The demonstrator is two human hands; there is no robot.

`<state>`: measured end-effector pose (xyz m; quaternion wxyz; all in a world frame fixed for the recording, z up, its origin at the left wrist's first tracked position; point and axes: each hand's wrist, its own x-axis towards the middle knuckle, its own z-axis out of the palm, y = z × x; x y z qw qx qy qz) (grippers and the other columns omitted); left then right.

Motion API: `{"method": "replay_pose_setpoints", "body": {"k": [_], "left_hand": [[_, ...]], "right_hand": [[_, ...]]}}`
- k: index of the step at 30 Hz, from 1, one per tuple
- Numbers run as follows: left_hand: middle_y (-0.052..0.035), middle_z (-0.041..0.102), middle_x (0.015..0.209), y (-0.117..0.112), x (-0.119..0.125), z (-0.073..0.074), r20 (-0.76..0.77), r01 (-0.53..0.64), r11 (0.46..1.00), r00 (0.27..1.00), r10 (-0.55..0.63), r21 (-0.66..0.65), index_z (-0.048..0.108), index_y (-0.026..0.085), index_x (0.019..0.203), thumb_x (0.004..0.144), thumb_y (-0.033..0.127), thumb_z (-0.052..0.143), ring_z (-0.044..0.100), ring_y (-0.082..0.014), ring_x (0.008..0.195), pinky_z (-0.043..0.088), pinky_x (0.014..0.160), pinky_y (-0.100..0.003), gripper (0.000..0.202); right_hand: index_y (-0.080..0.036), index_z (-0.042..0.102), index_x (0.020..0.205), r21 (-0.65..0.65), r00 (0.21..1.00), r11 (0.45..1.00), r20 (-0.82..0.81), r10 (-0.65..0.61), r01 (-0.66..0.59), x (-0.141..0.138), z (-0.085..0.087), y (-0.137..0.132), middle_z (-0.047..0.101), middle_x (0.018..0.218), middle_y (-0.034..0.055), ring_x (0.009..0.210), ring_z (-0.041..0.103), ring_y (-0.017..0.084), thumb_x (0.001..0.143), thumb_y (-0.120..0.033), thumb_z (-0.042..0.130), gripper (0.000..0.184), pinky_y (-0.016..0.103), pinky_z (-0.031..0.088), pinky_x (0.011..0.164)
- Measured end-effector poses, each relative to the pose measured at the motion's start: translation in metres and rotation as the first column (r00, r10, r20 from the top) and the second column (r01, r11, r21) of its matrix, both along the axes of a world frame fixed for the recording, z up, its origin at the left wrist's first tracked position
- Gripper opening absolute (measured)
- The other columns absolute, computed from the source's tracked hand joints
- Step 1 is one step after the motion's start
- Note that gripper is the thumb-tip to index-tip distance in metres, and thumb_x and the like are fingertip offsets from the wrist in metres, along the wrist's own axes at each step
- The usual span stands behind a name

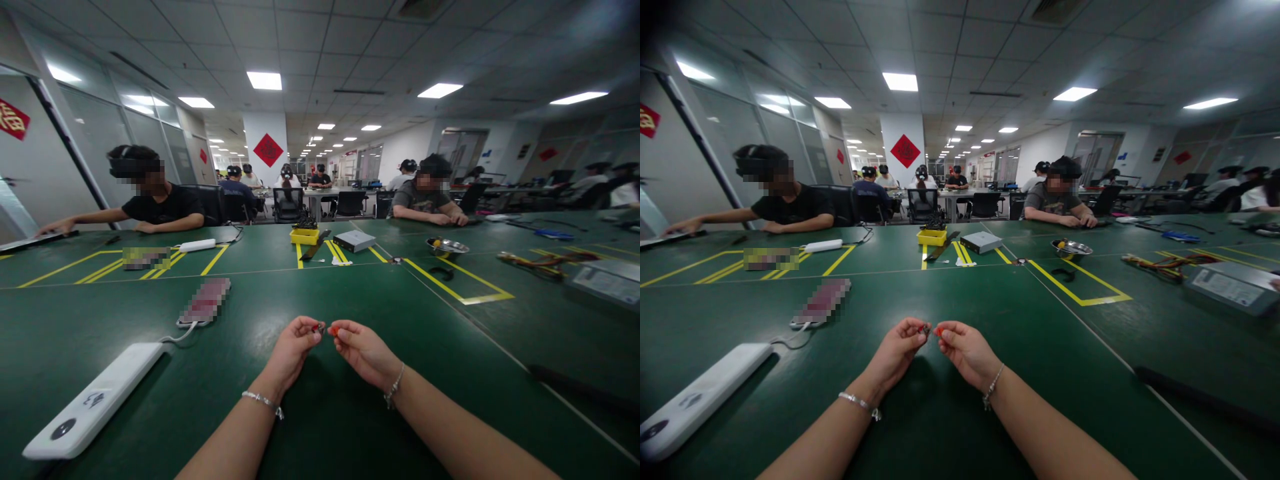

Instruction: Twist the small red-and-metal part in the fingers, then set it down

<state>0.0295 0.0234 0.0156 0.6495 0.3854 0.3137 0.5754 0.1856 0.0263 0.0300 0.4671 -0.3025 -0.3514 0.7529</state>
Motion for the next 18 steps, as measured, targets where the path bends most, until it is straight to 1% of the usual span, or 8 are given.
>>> {"method": "replay_pose_setpoints", "body": {"k": [4,6,8,12,14,18], "left_hand": [[-0.0039,0.066,0.080,0.0002,0.0017,0.0004,-0.132,-0.075,0.997,0.988,0.079,0.037,0.058,0.014,0.077,0.057,0.013,0.068,0.058,-0.0106,0.072,0.042,0.071,-0.022,0.023],[-0.0044,0.066,0.079,-0.0005,0.0028,0.0024,-0.205,-0.114,0.992,0.971,0.124,0.059,0.059,0.014,0.078,0.058,0.016,0.068,0.058,-0.0119,0.072,0.043,0.070,-0.023,0.022],[-0.0040,0.066,0.078,-0.0015,0.0041,0.0049,-0.257,-0.143,0.987,0.953,0.158,0.076,0.060,0.014,0.079,0.059,0.018,0.066,0.058,-0.0121,0.070,0.043,0.068,-0.023,0.022],[-0.0014,0.064,0.073,-0.0025,0.0062,0.0072,-0.314,-0.181,0.975,0.925,0.213,0.130,0.061,0.015,0.078,0.059,0.020,0.065,0.057,-0.0110,0.067,0.043,0.067,-0.023,0.020],[0.0003,0.063,0.070,-0.0022,0.0069,0.0062,-0.334,-0.182,0.972,0.916,0.223,0.149,0.061,0.015,0.076,0.059,0.018,0.065,0.056,-0.0100,0.065,0.042,0.066,-0.022,0.018],[0.0041,0.059,0.060,-0.0013,0.0076,0.0032,-0.337,-0.174,0.974,0.916,0.215,0.148,0.056,0.016,0.070,0.056,0.014,0.067,0.052,-0.0077,0.055,0.040,0.058,-0.020,0.018]], "right_hand": [[-0.015,0.058,0.077,-0.043,1.000,0.999,0.015,0.014,-0.013,0.0008,0.0008,-0.0001,0.061,0.066,-0.0002,0.055,0.054,0.006,0.068,-0.030,0.063,0.018,0.019,0.041,0.053],[-0.016,0.057,0.079,-0.040,1.000,0.999,0.013,0.019,-0.019,0.0019,0.0008,0.0007,0.061,0.066,-0.0005,0.055,0.054,0.007,0.069,-0.032,0.061,0.019,0.020,0.041,0.053],[-0.017,0.056,0.081,-0.026,1.000,1.000,0.000,0.014,-0.014,0.0029,0.0005,0.0018,0.061,0.068,-0.0005,0.056,0.055,0.007,0.068,-0.029,0.062,0.018,0.020,0.042,0.054],[-0.016,0.057,0.080,-0.030,1.000,0.999,-0.008,-0.019,0.018,0.0034,0.0007,0.0030,0.062,0.073,0.0001,0.058,0.055,0.006,0.063,-0.019,0.067,0.019,0.021,0.043,0.058],[-0.015,0.057,0.076,-0.029,0.999,0.999,-0.006,-0.034,0.034,0.0028,0.0014,0.0029,0.062,0.073,0.0004,0.058,0.054,0.006,0.061,-0.015,0.067,0.018,0.021,0.043,0.060],[-0.013,0.059,0.071,-0.005,0.999,0.999,-0.004,-0.047,0.047,0.0014,0.0028,0.0022,0.062,0.071,0.0007,0.062,0.055,0.006,0.058,-0.011,0.069,0.017,0.021,0.044,0.064]]}}
